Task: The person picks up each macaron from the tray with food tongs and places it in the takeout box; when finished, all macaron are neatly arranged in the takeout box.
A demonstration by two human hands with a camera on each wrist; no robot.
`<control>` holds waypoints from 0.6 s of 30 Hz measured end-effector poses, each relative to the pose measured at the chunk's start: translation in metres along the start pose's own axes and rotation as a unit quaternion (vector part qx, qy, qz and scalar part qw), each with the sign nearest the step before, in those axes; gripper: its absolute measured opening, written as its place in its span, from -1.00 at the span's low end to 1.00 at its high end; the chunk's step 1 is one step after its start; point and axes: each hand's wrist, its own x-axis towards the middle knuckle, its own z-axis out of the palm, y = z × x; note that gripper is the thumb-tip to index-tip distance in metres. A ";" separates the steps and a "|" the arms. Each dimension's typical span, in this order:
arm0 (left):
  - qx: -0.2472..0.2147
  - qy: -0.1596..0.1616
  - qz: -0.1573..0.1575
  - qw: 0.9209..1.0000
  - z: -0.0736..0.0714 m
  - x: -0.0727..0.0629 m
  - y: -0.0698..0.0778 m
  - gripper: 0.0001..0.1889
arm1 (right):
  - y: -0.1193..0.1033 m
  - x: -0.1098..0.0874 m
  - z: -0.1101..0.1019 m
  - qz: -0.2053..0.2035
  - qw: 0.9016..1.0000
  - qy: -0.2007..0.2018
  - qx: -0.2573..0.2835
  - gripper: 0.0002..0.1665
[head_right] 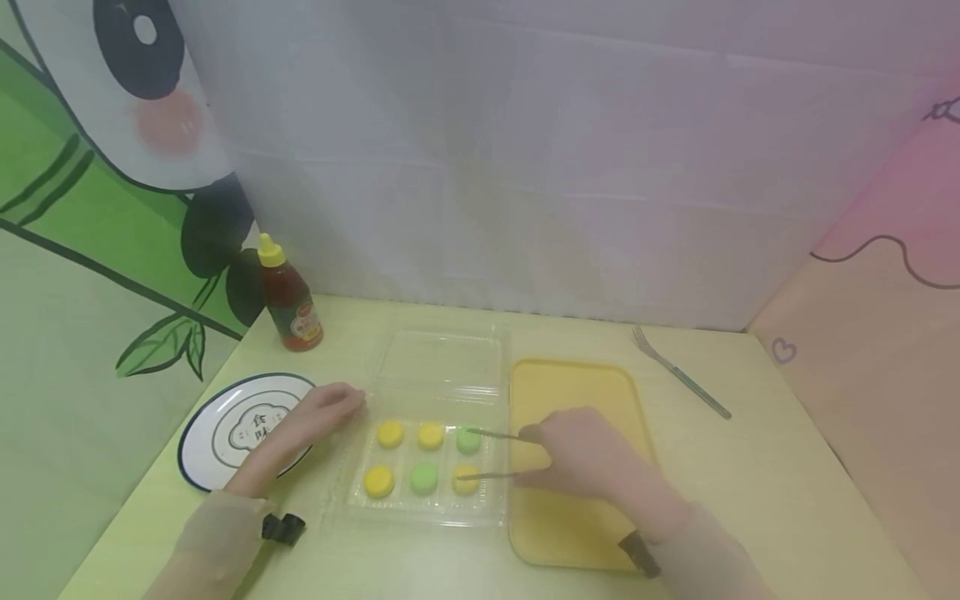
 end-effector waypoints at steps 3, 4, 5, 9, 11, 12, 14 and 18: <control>0.003 -0.001 -0.002 1.000 0.000 0.000 0.001 -0.69 | 0.005 -0.003 -0.003 0.002 1.000 0.019 0.012 -0.47; 0.003 0.000 -0.004 1.000 0.001 0.000 0.001 -0.69 | 0.006 -0.004 -0.004 0.004 1.000 0.023 0.018 -0.47; 0.005 0.000 -0.005 1.000 0.001 0.000 0.000 -0.68 | 0.008 -0.005 -0.005 0.005 0.999 0.029 0.022 -0.47; 0.007 -0.001 -0.003 1.000 0.000 0.001 0.000 -0.68 | 0.015 -0.010 -0.009 0.034 0.998 0.038 0.048 -0.43; 0.007 -0.002 0.000 1.000 0.000 0.001 0.000 -0.68 | 0.018 -0.012 -0.011 0.052 0.996 0.042 0.060 -0.42; 0.007 -0.002 0.002 1.000 0.000 0.001 0.000 -0.67 | 0.020 -0.013 -0.012 0.062 0.995 0.045 0.067 -0.43; 0.007 -0.003 0.005 1.000 0.000 0.001 -0.001 -0.68 | 0.024 -0.016 -0.014 0.075 0.993 0.055 0.077 -0.45; 0.005 -0.002 0.007 1.000 0.000 0.000 -0.001 -0.68 | 0.034 -0.023 -0.016 0.096 0.988 0.080 0.086 -0.50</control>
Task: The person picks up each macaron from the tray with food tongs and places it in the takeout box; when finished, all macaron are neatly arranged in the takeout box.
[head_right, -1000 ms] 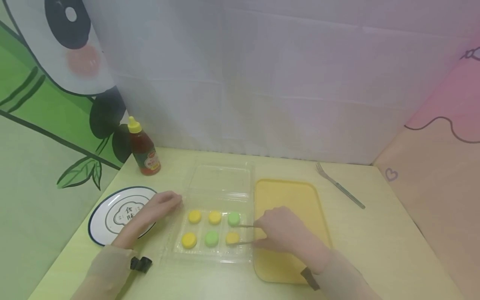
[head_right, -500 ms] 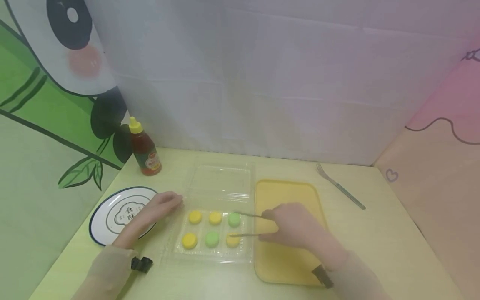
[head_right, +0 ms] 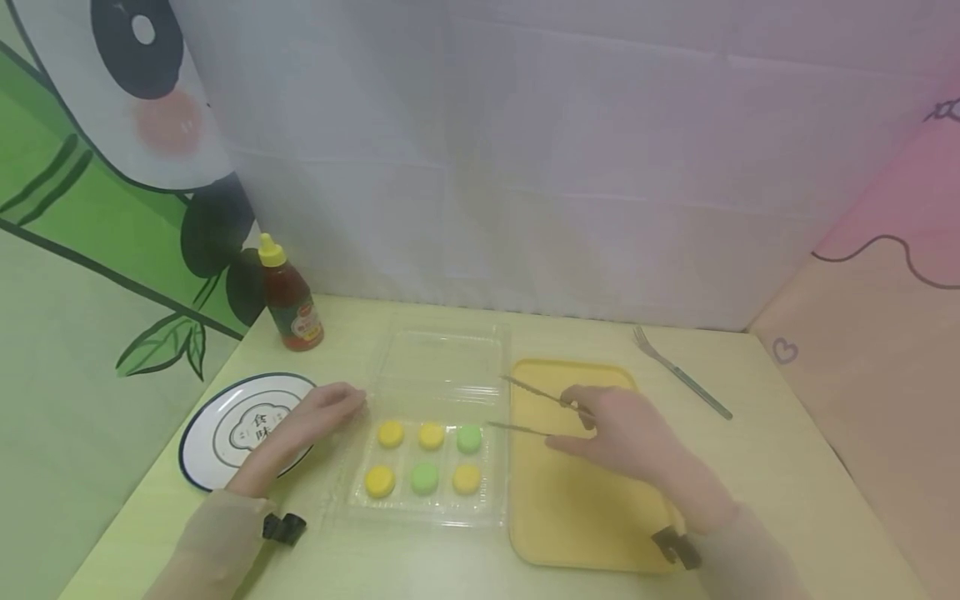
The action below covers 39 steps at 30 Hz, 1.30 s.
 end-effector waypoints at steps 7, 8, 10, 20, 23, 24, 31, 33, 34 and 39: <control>0.002 0.001 -0.002 1.000 0.000 0.001 -0.001 -0.68 | 0.025 -0.009 -0.007 0.034 0.998 0.053 0.020 -0.52; 0.000 0.002 -0.003 1.000 0.000 0.001 -0.001 -0.69 | 0.029 -0.011 -0.007 0.038 0.997 0.063 0.024 -0.53; 0.001 0.001 -0.003 1.000 0.000 0.001 -0.001 -0.68 | 0.036 -0.014 -0.008 0.045 0.995 0.081 0.031 -0.54; 0.001 0.004 -0.013 1.000 0.000 0.002 -0.001 -0.68 | 0.066 -0.031 -0.011 0.107 0.986 0.117 0.042 -0.58; -0.001 0.003 -0.017 1.000 0.000 0.002 -0.001 -0.68 | 0.078 -0.037 -0.009 0.118 0.985 0.120 0.039 -0.60; 0.000 0.003 -0.018 1.000 0.000 0.002 0.000 -0.68 | 0.081 -0.039 -0.009 0.120 0.984 0.122 0.037 -0.61; 0.001 0.004 -0.022 1.000 0.000 0.001 0.000 -0.69 | 0.100 -0.055 -0.005 0.155 0.977 0.140 0.030 -0.62; 0.002 0.004 -0.019 1.000 0.001 0.000 0.000 -0.68 | 0.107 -0.060 -0.004 0.174 0.974 0.143 0.027 -0.58; 0.002 0.003 -0.017 1.000 0.001 0.000 0.000 -0.68 | 0.110 -0.062 -0.003 0.183 0.972 0.144 0.027 -0.56; 0.002 0.005 -0.016 1.000 0.001 0.000 0.000 -0.67 | 0.127 -0.076 0.005 0.236 0.961 0.140 0.042 -0.39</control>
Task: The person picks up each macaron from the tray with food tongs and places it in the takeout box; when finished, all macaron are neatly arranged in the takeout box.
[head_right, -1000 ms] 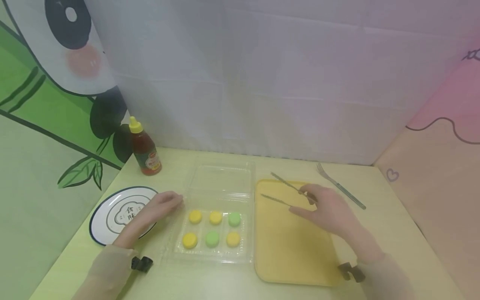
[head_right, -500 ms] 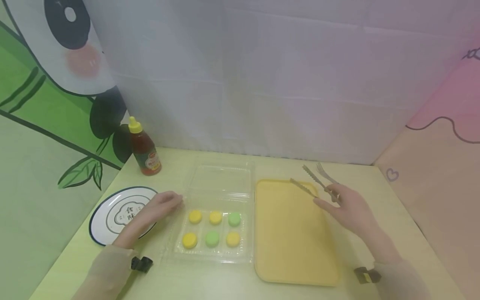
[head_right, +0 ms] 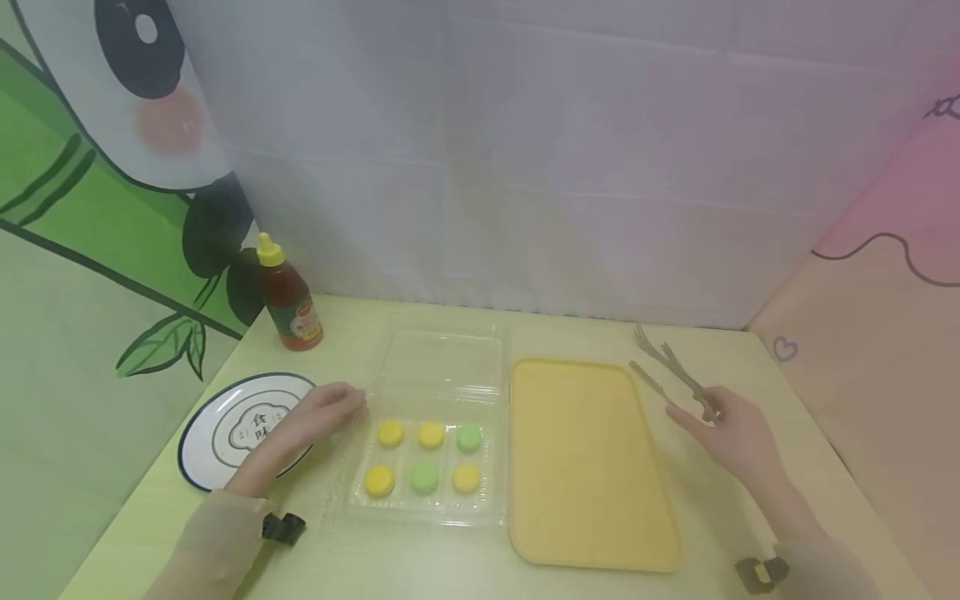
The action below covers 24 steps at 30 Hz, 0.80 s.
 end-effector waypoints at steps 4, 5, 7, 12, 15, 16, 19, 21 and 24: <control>0.007 0.002 -0.002 1.000 -0.001 0.000 0.000 -0.67 | 0.016 -0.006 0.004 0.036 0.999 -0.023 -0.003 -0.35; 0.008 0.002 -0.002 1.000 -0.001 0.001 -0.001 -0.67 | 0.018 -0.008 0.005 0.040 0.999 -0.030 -0.005 -0.35; 0.008 0.003 -0.004 1.000 -0.001 0.000 0.000 -0.67 | 0.024 -0.011 0.007 0.047 0.998 -0.045 -0.005 -0.34; 0.007 0.002 -0.003 1.000 0.000 0.000 0.001 -0.68 | 0.036 -0.019 0.013 0.065 0.996 -0.062 0.001 -0.29; 0.008 0.002 0.000 1.000 0.001 0.000 0.001 -0.69 | 0.042 -0.023 0.017 0.075 0.995 -0.066 -0.001 -0.27; 0.008 0.002 0.000 1.000 0.001 0.000 0.001 -0.69 | 0.044 -0.024 0.018 0.078 0.995 -0.069 -0.003 -0.26; 0.008 0.001 0.000 1.000 0.001 0.000 0.001 -0.69 | 0.047 -0.027 0.020 0.087 0.993 -0.080 -0.008 -0.22; 0.007 0.001 -0.001 1.000 0.000 0.001 0.000 -0.69 | 0.048 -0.029 0.021 0.089 0.992 -0.088 -0.011 -0.18; 0.008 0.000 0.000 1.000 -0.001 0.001 -0.001 -0.68 | 0.049 -0.031 0.024 0.091 0.991 -0.098 -0.015 -0.15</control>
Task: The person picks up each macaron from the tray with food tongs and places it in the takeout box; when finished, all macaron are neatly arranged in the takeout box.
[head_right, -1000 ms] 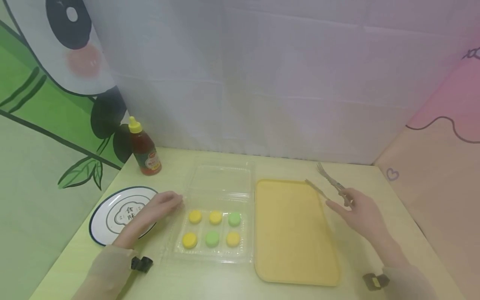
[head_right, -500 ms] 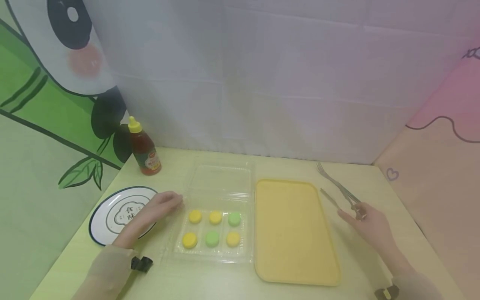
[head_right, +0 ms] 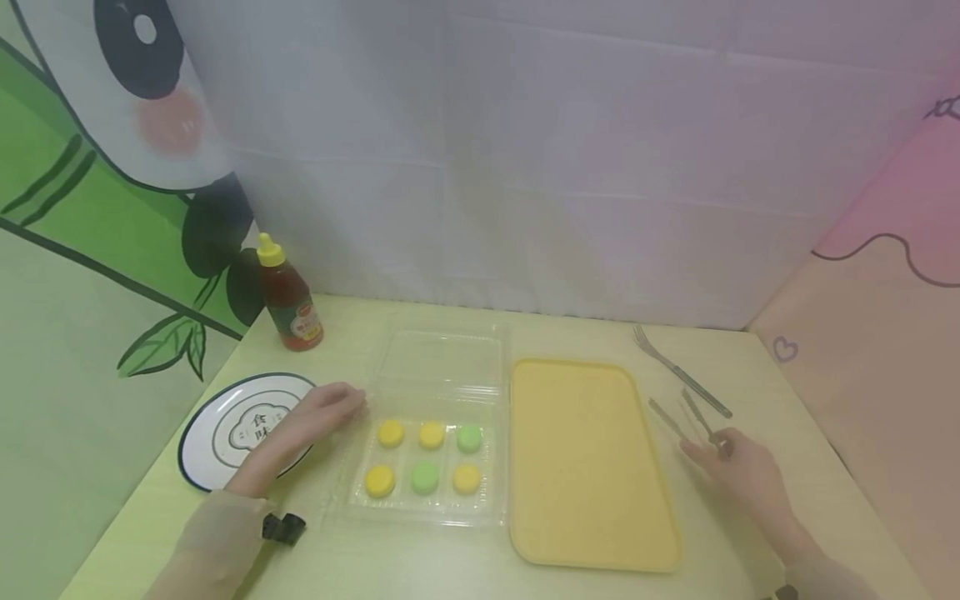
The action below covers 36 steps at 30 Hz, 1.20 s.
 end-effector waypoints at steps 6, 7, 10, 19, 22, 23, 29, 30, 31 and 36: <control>-0.002 -0.002 0.000 1.000 0.000 0.001 0.001 -0.67 | 0.005 0.000 0.003 0.003 1.000 -0.011 -0.012 -0.13; -0.002 -0.001 0.000 1.000 -0.001 0.001 0.000 -0.68 | 0.006 0.000 0.004 0.003 1.000 -0.010 -0.014 -0.13; -0.005 -0.001 0.001 1.000 -0.001 0.001 0.000 -0.68 | 0.008 0.000 0.007 0.004 1.000 -0.009 -0.018 -0.12; -0.002 -0.001 0.000 1.000 0.000 0.002 0.000 -0.68 | 0.011 -0.002 0.011 0.013 0.999 -0.019 -0.027 -0.10; 0.000 0.002 -0.003 1.000 0.000 0.002 -0.001 -0.68 | 0.010 -0.002 0.011 0.016 0.999 -0.023 -0.032 -0.09; 0.001 0.002 -0.002 1.000 0.000 0.002 -0.002 -0.68 | 0.011 -0.003 0.011 0.016 0.999 -0.024 -0.034 -0.09; -0.002 0.000 0.000 1.000 0.000 0.002 -0.001 -0.68 | 0.012 -0.006 0.015 0.005 0.999 -0.015 -0.049 -0.14; -0.002 0.001 -0.001 1.000 0.000 0.002 -0.001 -0.68 | 0.012 -0.007 0.016 0.000 0.999 -0.011 -0.052 -0.15; -0.002 0.000 0.000 1.000 0.000 0.002 -0.001 -0.68 | 0.011 -0.007 0.016 -0.005 0.998 -0.007 -0.056 -0.17; 0.000 0.003 0.000 1.000 0.000 0.002 -0.001 -0.68 | 0.006 -0.009 0.017 -0.017 0.996 0.007 -0.086 -0.17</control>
